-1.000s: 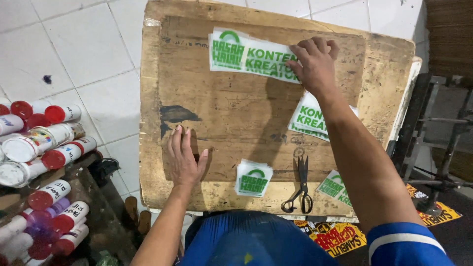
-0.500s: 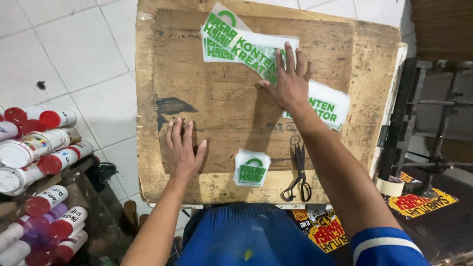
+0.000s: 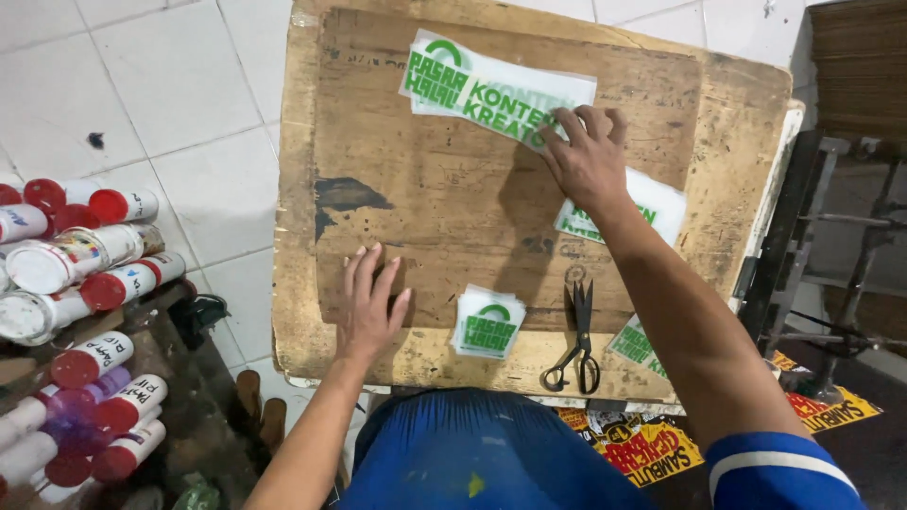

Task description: Applying clear adhesive tape to printed labels on a wooden workbench using scissors to cut the tape.

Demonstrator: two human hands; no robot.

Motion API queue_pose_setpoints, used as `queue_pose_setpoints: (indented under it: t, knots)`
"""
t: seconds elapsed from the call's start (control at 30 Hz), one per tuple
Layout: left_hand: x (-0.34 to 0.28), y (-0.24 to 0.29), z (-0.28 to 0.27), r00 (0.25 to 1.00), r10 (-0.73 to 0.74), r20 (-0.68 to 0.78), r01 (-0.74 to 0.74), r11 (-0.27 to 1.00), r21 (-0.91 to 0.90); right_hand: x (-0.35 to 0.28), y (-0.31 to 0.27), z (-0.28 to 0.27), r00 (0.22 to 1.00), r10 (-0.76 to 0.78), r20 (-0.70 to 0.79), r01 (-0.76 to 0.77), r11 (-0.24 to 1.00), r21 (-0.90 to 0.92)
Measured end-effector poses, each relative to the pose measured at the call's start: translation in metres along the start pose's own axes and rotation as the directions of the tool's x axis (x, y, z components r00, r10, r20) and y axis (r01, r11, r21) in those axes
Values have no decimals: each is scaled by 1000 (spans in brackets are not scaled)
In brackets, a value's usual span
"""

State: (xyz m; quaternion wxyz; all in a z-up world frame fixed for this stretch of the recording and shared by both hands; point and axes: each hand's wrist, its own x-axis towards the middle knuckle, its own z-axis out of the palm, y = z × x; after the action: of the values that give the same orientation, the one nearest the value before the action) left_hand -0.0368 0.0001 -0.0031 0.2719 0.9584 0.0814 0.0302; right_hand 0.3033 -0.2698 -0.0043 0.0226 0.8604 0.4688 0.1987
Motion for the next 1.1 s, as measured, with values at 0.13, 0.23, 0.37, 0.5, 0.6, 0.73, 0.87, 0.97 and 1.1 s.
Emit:
queue_pose_setpoints:
  t: [0.13,0.23,0.37,0.5,0.6,0.73,0.87,0.97,1.1]
  knots:
    - [2,36,0,988,98,123,-98,995,-7,6,-4,-11,984,59,167,-69,996,50]
    - [1,55,19,953,283,107,-284,959,-5,7,-6,-21,956,144,254,-168,983,76]
    - [-4,63,43,899,428,93,-427,904,-36,-14,-15,-45,915,344,211,-391,886,249]
    - [-7,66,48,879,477,13,-477,878,38,-94,-24,-82,797,560,226,-604,736,306]
    - [-6,68,46,867,498,-33,-495,866,62,-178,-20,-74,717,654,241,-695,696,181]
    - [-14,70,50,861,505,-63,-502,863,55,-230,-12,-76,666,710,229,-741,665,92]
    - [-18,76,43,858,506,-86,-508,861,-10,-225,0,-80,682,696,226,-724,686,75]
    - [-20,72,41,877,476,-64,-478,879,-10,-198,4,-83,625,701,343,-757,651,48]
    - [-9,57,32,956,294,7,-291,949,-120,-174,4,-78,617,653,439,-735,678,25]
